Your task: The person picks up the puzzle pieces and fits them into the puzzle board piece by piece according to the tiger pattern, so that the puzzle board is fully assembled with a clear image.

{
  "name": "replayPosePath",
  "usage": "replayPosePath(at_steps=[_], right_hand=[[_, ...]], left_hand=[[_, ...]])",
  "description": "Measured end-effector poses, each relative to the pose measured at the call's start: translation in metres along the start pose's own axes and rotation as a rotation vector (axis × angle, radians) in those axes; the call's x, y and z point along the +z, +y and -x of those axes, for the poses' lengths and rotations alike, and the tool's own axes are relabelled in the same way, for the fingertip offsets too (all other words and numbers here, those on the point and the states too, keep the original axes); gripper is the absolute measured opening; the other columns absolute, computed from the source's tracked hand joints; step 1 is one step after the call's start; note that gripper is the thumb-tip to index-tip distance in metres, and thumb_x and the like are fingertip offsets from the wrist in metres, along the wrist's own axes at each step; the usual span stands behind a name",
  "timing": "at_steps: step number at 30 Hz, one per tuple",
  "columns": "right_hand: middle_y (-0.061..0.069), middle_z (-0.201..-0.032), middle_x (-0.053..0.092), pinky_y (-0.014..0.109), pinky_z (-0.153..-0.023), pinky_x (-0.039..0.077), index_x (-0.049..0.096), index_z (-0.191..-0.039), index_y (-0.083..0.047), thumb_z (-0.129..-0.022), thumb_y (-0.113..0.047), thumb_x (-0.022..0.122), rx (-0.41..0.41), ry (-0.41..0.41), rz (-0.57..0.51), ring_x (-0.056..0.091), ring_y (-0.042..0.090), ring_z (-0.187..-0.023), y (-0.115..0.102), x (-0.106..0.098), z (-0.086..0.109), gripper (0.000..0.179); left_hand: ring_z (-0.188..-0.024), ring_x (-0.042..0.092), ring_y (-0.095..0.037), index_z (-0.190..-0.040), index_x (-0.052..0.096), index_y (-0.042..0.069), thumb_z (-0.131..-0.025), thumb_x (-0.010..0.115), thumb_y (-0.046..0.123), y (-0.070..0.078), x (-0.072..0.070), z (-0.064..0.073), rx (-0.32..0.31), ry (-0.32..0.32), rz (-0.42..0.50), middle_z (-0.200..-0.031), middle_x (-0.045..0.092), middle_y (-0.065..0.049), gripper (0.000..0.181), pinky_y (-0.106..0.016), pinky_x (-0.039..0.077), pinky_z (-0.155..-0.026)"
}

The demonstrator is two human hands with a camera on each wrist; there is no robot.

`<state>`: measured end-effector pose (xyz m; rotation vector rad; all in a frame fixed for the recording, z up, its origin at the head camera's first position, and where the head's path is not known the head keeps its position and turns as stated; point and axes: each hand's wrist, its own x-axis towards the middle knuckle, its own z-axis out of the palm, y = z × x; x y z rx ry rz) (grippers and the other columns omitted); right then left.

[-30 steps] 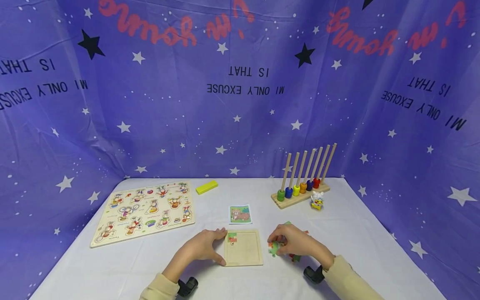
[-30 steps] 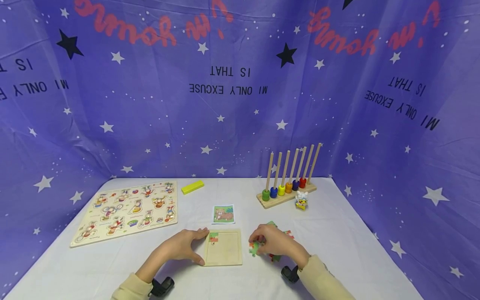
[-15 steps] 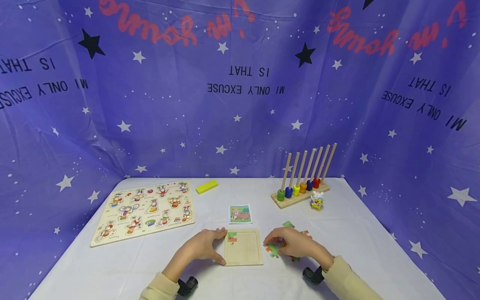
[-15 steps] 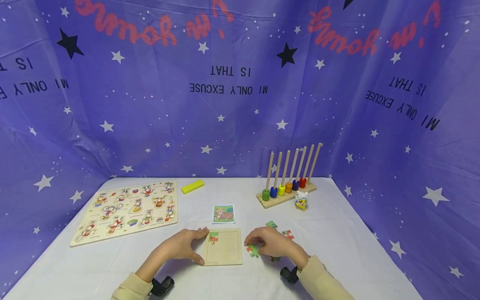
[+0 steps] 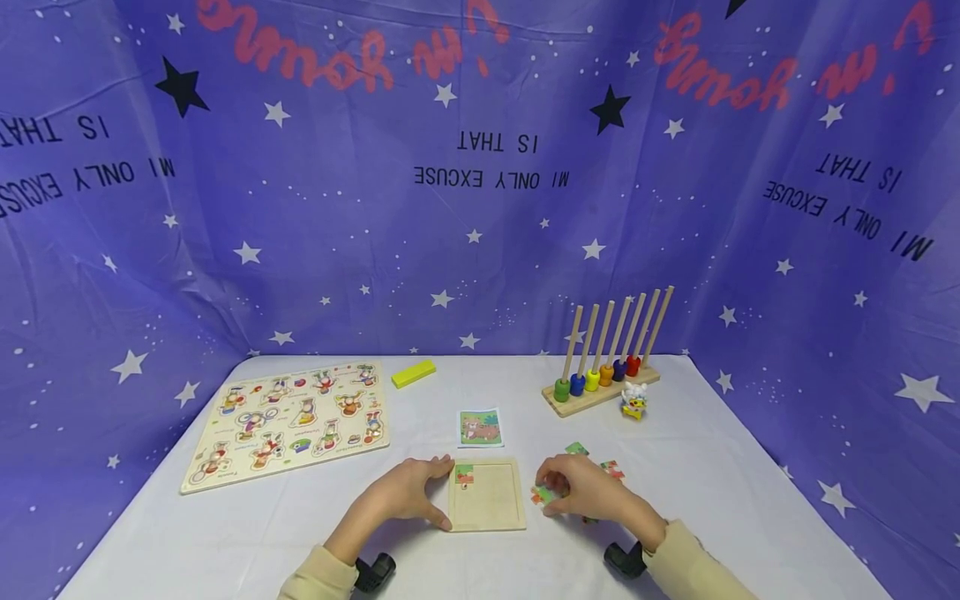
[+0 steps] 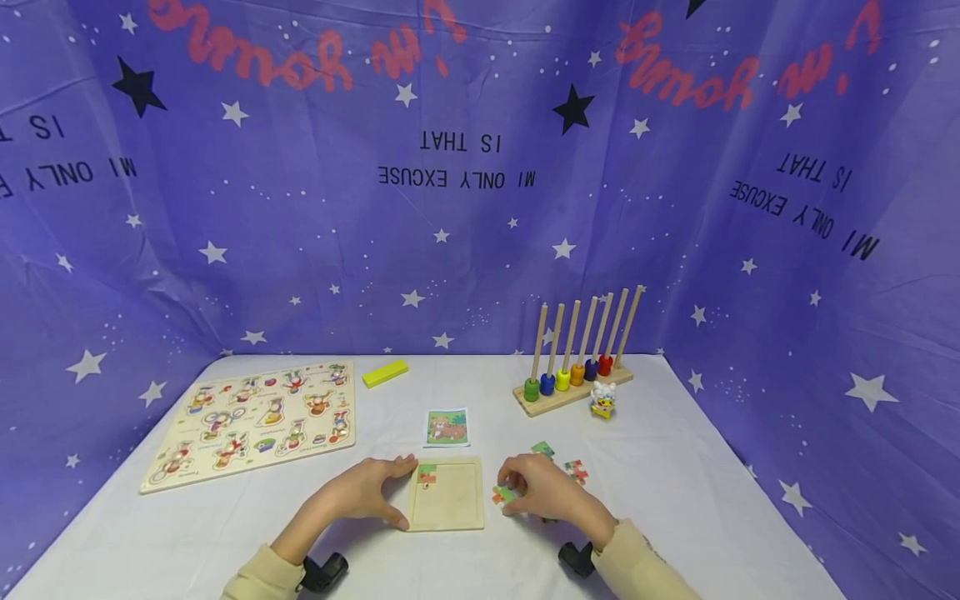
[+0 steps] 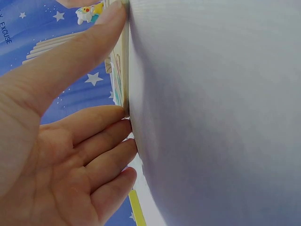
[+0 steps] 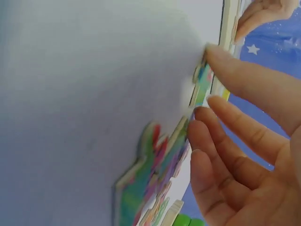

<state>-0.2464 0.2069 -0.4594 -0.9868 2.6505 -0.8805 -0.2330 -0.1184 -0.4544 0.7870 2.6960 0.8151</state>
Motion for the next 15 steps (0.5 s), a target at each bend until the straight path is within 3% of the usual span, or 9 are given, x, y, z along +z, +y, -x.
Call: replayPosePath(at_steps=[7,15], right_hand=[[-0.005,-0.087,0.063,0.022,-0.067,0.052,0.065,-0.103,-0.009,-0.075,-0.004,0.081,-0.004,-0.038,-0.012,0.059,0.007,-0.079,-0.0015,0.0011,-0.0031,0.032],[-0.006,-0.085,0.059,0.021,-0.065,0.048,0.067,-0.097,-0.01,-0.074,-0.006,0.081,0.02,-0.038,0.018,0.055,0.01,-0.076,-0.0016,0.0013,-0.0037,0.027]], left_hand=[[-0.131,0.044,-0.038,-0.135,0.052,-0.004,-0.061,0.089,0.033,0.0007,-0.0006,0.0001,-0.001,-0.005,0.007,-0.143,0.047,-0.017,0.09,-0.053,0.032,-0.11],[-0.131,0.044,-0.038,-0.135,0.052,-0.003,-0.061,0.089,0.032,0.0002,0.0001,-0.0002,-0.004,-0.004,0.011,-0.143,0.047,-0.017,0.09,-0.053,0.032,-0.11]])
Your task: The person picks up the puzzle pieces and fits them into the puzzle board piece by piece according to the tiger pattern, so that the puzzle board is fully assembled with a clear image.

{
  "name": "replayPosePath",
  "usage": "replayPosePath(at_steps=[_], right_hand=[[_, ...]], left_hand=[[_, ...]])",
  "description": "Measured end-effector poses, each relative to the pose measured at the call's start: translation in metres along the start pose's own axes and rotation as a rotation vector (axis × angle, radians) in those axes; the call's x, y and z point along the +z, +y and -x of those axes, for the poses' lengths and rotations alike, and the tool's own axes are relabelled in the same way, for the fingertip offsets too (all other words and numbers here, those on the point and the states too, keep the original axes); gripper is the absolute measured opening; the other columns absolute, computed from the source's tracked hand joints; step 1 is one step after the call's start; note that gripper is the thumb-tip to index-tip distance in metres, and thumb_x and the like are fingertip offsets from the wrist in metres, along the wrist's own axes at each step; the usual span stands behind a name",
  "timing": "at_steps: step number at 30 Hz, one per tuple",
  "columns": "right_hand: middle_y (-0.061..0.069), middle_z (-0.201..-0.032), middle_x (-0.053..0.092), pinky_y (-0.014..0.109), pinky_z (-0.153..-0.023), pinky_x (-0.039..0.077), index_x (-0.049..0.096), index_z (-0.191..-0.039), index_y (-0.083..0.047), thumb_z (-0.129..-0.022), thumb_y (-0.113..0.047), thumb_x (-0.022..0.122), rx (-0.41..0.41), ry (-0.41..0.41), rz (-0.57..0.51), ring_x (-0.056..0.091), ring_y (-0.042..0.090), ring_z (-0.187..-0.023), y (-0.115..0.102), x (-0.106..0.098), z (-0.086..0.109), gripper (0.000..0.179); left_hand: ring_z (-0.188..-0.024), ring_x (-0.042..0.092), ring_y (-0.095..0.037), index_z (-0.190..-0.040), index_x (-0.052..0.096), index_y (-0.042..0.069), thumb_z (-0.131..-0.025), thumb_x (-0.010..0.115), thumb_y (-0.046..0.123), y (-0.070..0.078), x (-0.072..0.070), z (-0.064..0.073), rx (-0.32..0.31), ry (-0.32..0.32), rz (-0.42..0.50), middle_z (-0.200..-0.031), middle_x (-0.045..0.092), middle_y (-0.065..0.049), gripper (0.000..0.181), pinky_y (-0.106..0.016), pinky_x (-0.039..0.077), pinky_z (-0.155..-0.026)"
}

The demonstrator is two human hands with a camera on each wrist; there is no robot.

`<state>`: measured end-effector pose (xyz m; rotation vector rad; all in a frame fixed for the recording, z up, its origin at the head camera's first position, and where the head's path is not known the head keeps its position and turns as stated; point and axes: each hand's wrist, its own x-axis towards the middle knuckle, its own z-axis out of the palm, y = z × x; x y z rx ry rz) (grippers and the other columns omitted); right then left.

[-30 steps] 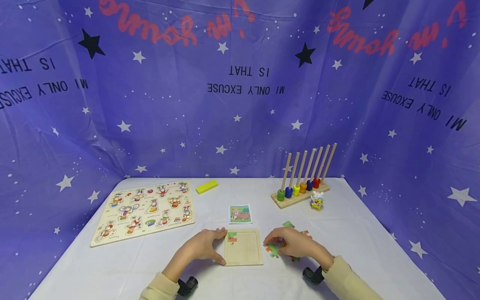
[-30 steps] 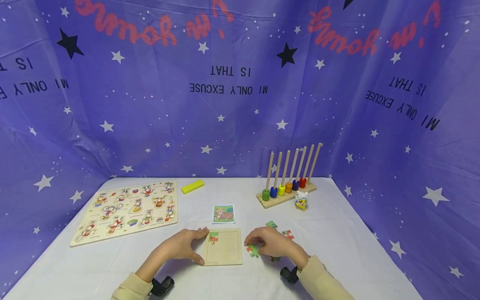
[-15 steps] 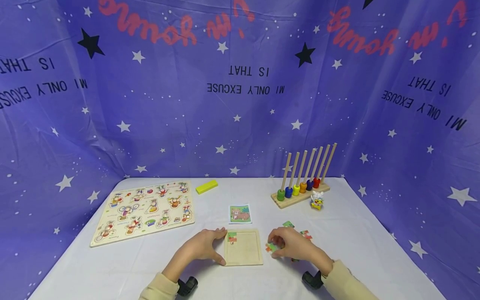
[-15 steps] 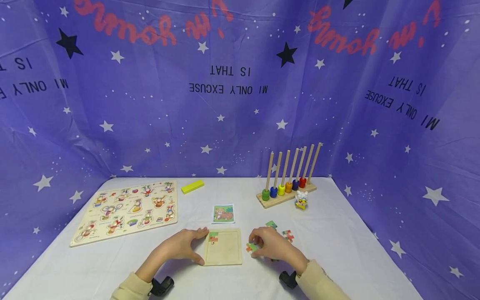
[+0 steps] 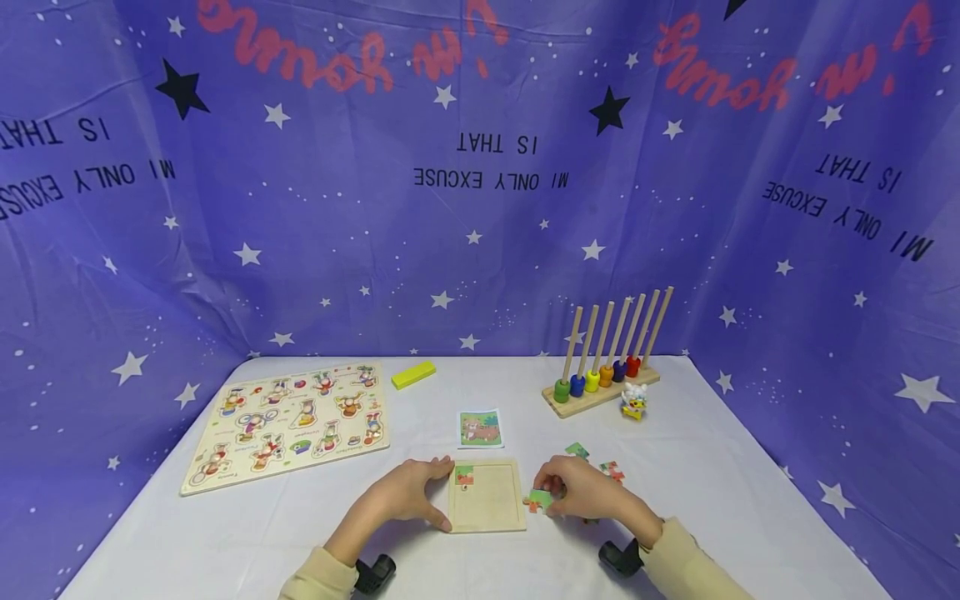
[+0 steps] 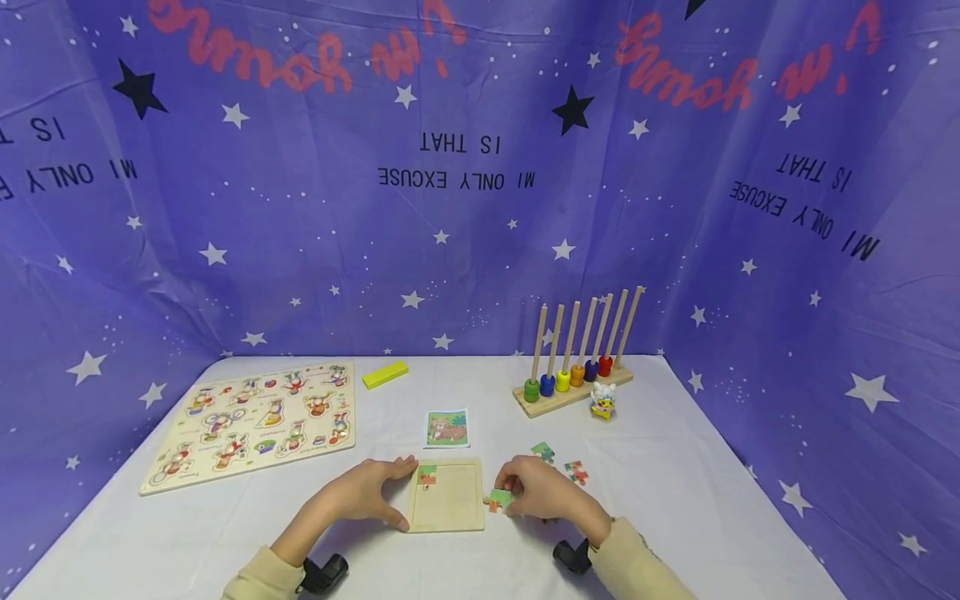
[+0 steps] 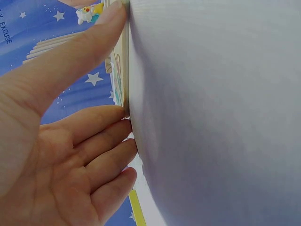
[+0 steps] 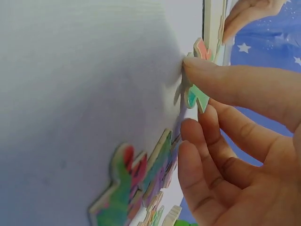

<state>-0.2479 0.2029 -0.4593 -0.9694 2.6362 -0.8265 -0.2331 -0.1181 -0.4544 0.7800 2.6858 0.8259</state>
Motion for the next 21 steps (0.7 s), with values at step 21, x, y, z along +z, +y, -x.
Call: replayPosePath(at_steps=[21], right_hand=[[-0.006,-0.086,0.069,0.025,-0.067,0.056,0.072,-0.102,-0.018,-0.087,-0.008,0.07,-0.057,0.204,-0.197,0.064,0.007,-0.075,0.006,0.002,-0.017,0.017]], left_hand=[[-0.131,0.044,-0.036,-0.135,0.053,-0.001,-0.06,0.089,0.035,-0.001,0.002,-0.001,-0.011,0.005,-0.009,-0.143,0.047,-0.015,0.091,-0.052,0.032,-0.11]])
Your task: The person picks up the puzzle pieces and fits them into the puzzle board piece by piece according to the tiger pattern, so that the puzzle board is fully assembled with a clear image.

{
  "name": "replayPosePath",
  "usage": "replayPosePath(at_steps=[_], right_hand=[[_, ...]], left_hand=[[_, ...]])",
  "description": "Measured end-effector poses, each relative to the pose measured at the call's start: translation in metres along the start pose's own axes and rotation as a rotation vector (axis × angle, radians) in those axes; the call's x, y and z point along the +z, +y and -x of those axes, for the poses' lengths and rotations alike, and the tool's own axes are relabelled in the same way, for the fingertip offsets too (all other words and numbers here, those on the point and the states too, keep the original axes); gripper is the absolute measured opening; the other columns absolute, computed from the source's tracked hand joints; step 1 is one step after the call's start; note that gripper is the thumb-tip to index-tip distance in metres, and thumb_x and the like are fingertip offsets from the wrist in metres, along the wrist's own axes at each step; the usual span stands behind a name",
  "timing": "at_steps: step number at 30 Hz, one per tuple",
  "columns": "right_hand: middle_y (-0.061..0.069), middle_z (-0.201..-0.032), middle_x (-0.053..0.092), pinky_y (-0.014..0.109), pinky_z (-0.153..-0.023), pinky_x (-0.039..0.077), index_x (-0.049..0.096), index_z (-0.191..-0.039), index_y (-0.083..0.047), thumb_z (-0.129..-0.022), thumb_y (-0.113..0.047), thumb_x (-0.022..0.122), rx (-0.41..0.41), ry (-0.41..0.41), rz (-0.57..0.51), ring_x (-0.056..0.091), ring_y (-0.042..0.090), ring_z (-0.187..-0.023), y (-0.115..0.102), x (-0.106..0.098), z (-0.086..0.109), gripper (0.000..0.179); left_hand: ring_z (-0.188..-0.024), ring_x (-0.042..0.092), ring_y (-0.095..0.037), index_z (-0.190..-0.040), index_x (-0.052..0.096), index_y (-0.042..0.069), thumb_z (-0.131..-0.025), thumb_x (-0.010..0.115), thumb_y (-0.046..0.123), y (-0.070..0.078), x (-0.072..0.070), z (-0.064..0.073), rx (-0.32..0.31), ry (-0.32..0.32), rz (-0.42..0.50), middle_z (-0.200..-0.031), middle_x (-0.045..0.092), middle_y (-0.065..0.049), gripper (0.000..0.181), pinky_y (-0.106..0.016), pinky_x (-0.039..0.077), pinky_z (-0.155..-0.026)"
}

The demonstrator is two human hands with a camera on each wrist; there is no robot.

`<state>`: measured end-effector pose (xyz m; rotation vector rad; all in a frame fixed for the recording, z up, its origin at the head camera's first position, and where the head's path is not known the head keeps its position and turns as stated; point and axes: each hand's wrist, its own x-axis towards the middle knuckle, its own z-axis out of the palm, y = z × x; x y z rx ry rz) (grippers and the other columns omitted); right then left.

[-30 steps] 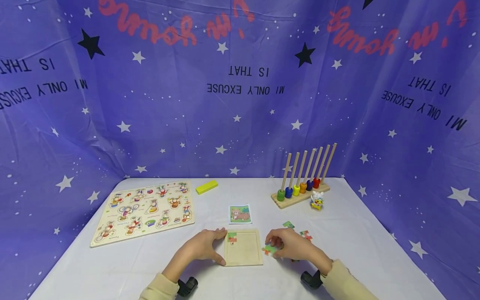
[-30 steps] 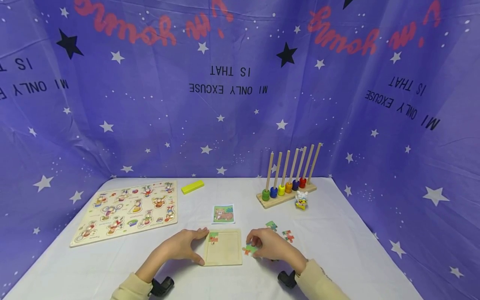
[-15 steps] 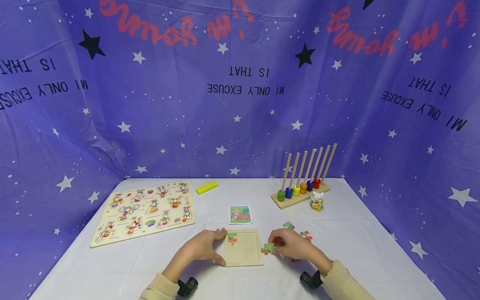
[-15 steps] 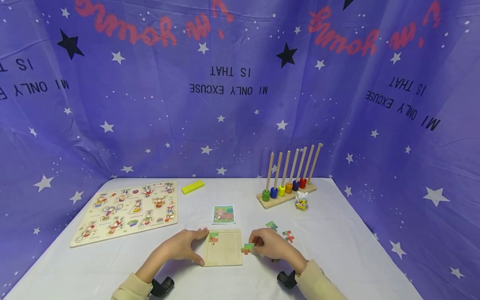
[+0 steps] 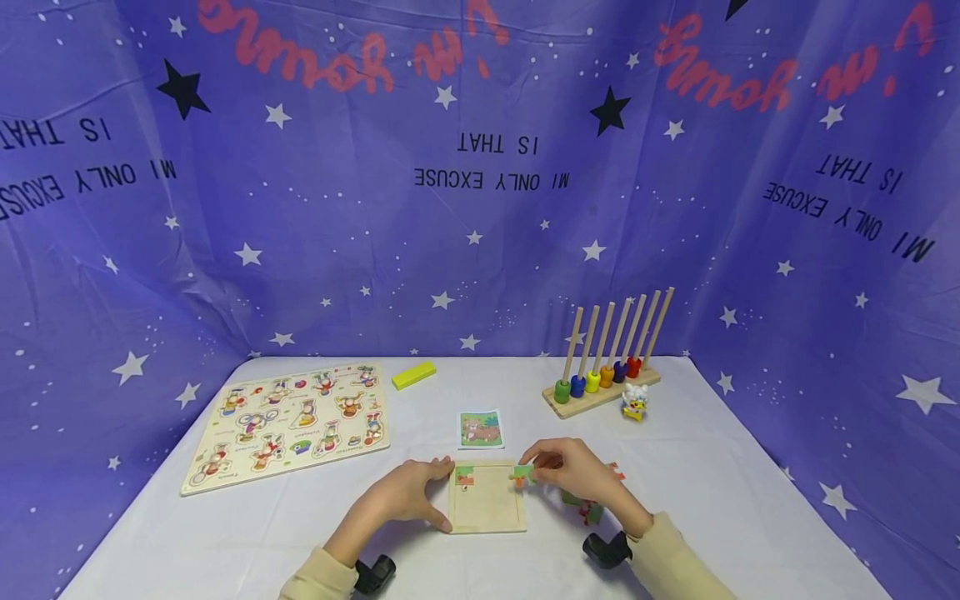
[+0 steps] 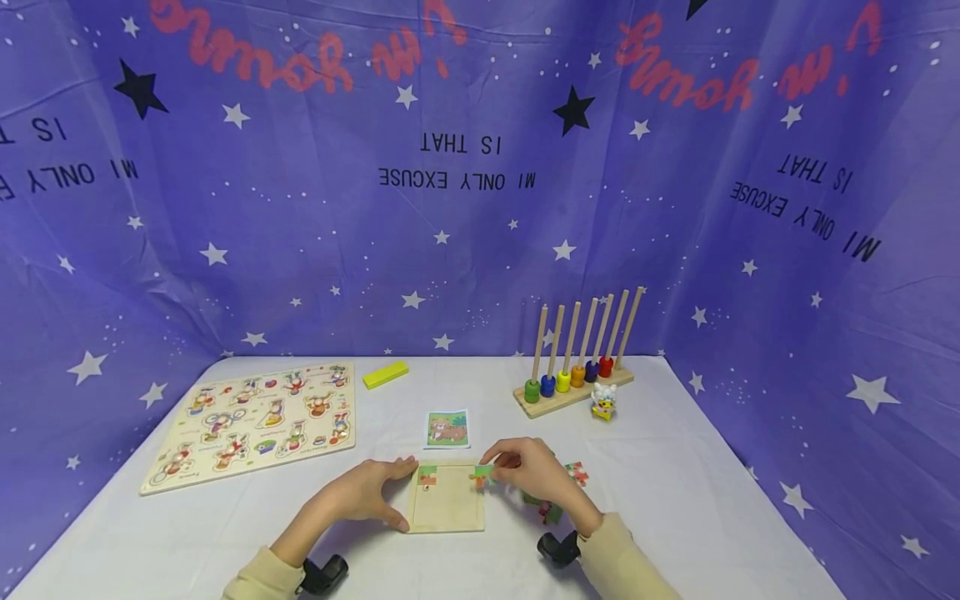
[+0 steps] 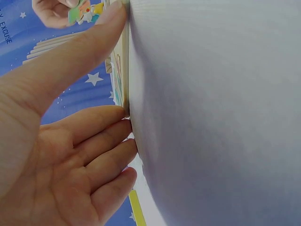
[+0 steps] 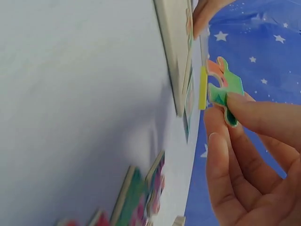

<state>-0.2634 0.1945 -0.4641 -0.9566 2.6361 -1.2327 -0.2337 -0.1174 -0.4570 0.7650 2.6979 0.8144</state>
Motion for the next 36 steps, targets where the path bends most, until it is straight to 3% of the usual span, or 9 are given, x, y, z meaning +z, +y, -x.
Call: replayPosePath(at_steps=[18,27,36], right_hand=[[-0.002,-0.084,0.066,0.021,-0.058,0.052,0.073,-0.099,-0.011,-0.085,-0.002,0.071,-0.019,-0.01,0.006,0.061,0.007,-0.068,-0.016,0.032,-0.034,0.017],[-0.004,-0.081,0.065,0.021,-0.06,0.053,0.073,-0.098,-0.01,-0.085,-0.004,0.072,-0.01,-0.007,-0.009,0.06,0.006,-0.068,-0.016,0.041,-0.042,0.015],[-0.005,-0.077,0.062,0.02,-0.054,0.052,0.072,-0.099,-0.007,-0.086,-0.004,0.071,0.032,-0.033,-0.008,0.059,0.005,-0.064,-0.015,0.046,-0.048,0.013]], left_hand=[[-0.13,0.045,-0.037,-0.135,0.053,-0.002,-0.061,0.089,0.035,-0.001,0.0,-0.001,0.009,-0.006,-0.01,-0.142,0.048,-0.015,0.09,-0.052,0.033,-0.109],[-0.13,0.045,-0.037,-0.135,0.053,0.0,-0.061,0.088,0.036,-0.002,0.0,-0.002,0.001,-0.004,-0.026,-0.142,0.049,-0.014,0.089,-0.052,0.034,-0.108],[-0.13,0.045,-0.037,-0.135,0.053,-0.001,-0.062,0.089,0.035,-0.001,-0.001,-0.001,0.009,-0.007,-0.026,-0.142,0.049,-0.015,0.089,-0.051,0.035,-0.108]])
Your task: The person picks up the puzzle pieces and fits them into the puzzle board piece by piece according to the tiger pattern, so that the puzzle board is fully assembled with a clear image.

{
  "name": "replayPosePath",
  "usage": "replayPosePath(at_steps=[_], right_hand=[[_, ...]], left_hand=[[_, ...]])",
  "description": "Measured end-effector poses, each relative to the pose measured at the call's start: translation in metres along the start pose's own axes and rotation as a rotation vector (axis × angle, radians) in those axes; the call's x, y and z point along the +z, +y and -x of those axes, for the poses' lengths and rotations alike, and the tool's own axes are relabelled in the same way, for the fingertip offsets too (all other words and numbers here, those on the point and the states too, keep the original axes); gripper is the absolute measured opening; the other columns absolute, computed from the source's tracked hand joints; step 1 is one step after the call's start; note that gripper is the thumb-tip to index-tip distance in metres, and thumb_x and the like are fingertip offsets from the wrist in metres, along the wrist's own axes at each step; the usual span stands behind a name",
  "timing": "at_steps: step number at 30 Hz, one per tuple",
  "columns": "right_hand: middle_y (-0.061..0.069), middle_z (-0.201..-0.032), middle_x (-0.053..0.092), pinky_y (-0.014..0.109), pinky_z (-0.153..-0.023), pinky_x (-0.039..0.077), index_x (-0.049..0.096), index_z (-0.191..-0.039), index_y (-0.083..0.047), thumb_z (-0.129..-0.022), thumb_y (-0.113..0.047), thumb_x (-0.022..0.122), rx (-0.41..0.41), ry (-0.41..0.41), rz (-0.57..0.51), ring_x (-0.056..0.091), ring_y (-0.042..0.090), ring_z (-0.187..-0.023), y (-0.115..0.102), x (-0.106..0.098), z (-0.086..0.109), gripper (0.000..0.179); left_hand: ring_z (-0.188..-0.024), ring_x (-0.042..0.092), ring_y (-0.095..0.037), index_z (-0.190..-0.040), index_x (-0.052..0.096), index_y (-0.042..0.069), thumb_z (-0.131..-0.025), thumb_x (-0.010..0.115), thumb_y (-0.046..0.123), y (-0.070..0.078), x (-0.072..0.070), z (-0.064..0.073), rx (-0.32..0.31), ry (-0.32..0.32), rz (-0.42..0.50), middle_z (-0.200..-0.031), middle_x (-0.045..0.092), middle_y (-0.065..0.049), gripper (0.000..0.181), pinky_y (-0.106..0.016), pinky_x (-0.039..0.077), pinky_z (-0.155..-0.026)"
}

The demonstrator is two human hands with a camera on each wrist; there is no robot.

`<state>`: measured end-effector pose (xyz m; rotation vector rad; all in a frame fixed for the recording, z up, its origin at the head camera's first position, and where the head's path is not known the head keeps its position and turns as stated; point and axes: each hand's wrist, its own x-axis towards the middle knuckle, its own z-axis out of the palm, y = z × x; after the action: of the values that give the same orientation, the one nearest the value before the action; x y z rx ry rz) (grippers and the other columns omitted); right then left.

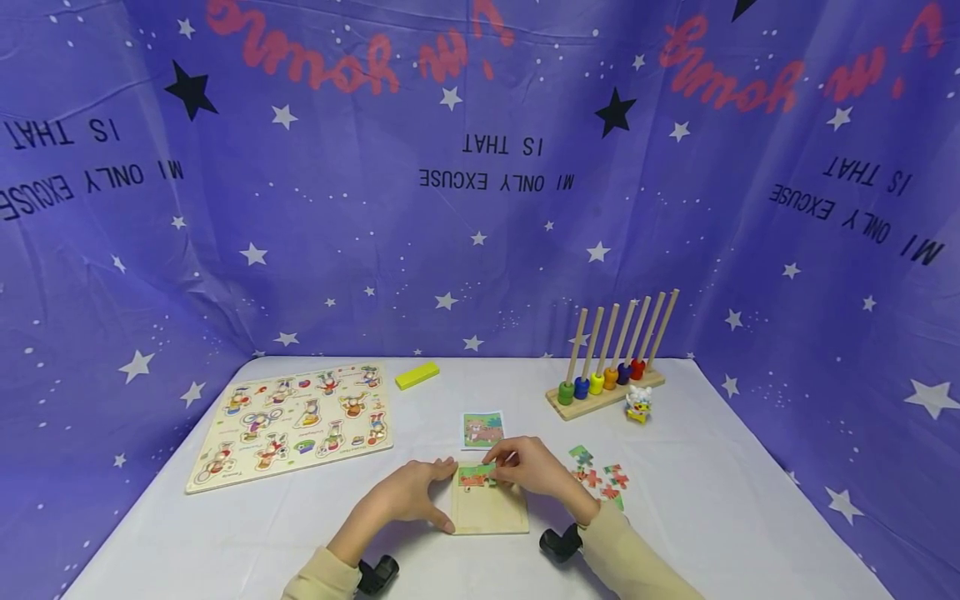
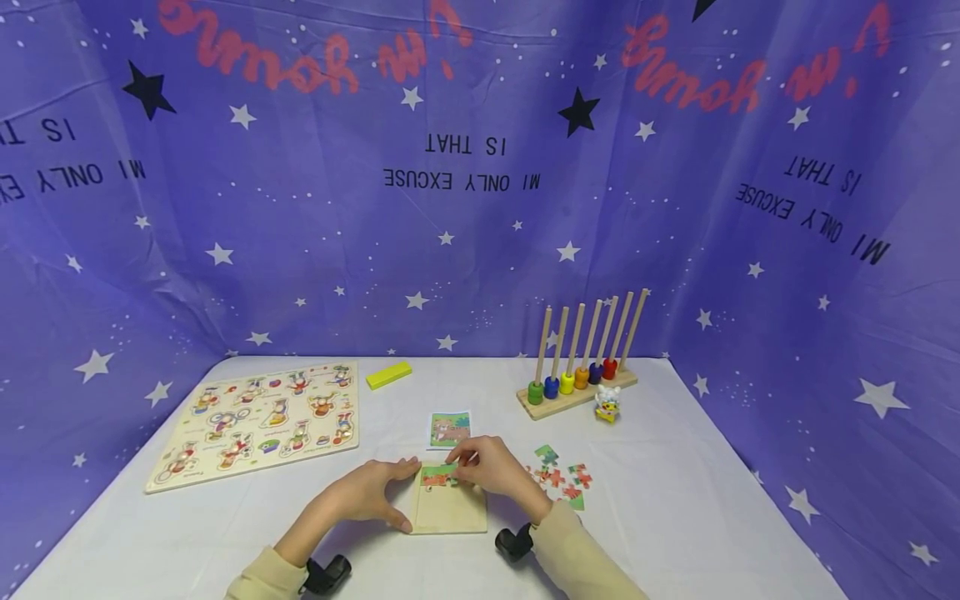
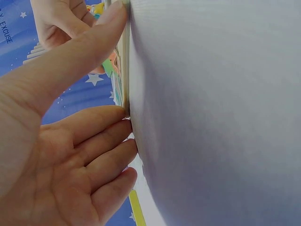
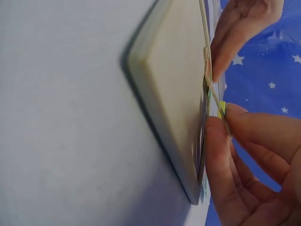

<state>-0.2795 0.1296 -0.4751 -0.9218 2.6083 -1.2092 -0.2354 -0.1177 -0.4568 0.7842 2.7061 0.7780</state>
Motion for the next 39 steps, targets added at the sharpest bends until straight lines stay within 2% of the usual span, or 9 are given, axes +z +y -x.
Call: replayPosePath(at_steps=[5,10,16,22,39], right_hand=[[-0.003,-0.081,0.063,0.019,-0.051,0.049,0.072,-0.099,-0.006,-0.084,-0.005,0.073,0.022,-0.008,0.018,0.057,0.005,-0.063,-0.0009,0.0004,-0.0016,0.015],[0.003,-0.089,0.066,0.02,-0.051,0.048,0.072,-0.1,-0.006,-0.082,-0.007,0.076,0.036,-0.014,0.038,0.056,0.007,-0.066,-0.0019,0.0,-0.0022,0.018],[0.006,-0.092,0.069,0.02,-0.056,0.049,0.072,-0.099,-0.005,-0.079,-0.005,0.077,0.013,-0.014,0.077,0.056,0.007,-0.067,-0.0048,-0.0024,-0.0018,0.021],[0.007,-0.094,0.07,0.02,-0.056,0.051,0.072,-0.101,-0.003,-0.077,-0.001,0.078,0.019,-0.026,0.062,0.059,0.007,-0.067,-0.0071,-0.003,0.0001,0.025],[0.003,-0.089,0.069,0.019,-0.053,0.048,0.074,-0.099,-0.002,-0.076,-0.001,0.08,-0.002,-0.016,0.117,0.054,0.004,-0.064,-0.0079,-0.0013,0.0008,0.025]], left_hand=[[-0.13,0.045,-0.037,-0.134,0.054,-0.001,-0.062,0.089,0.035,0.0009,-0.0003,0.0001,-0.003,0.003,0.001,-0.142,0.049,-0.015,0.088,-0.052,0.035,-0.108],[-0.129,0.045,-0.038,-0.135,0.054,0.0,-0.061,0.089,0.035,0.0005,0.0004,0.0001,-0.004,0.008,-0.001,-0.142,0.049,-0.015,0.089,-0.053,0.035,-0.108],[-0.13,0.045,-0.037,-0.134,0.054,0.0,-0.06,0.089,0.035,0.0005,0.0003,0.0012,-0.004,0.015,0.006,-0.142,0.049,-0.015,0.089,-0.053,0.034,-0.108],[-0.13,0.045,-0.037,-0.134,0.054,-0.001,-0.061,0.089,0.034,0.0008,-0.0001,0.0015,-0.004,0.006,0.015,-0.142,0.049,-0.015,0.088,-0.052,0.034,-0.108],[-0.129,0.045,-0.038,-0.134,0.054,-0.001,-0.061,0.089,0.034,0.0025,-0.0005,0.0015,-0.003,0.006,0.013,-0.141,0.049,-0.015,0.088,-0.053,0.035,-0.108]])
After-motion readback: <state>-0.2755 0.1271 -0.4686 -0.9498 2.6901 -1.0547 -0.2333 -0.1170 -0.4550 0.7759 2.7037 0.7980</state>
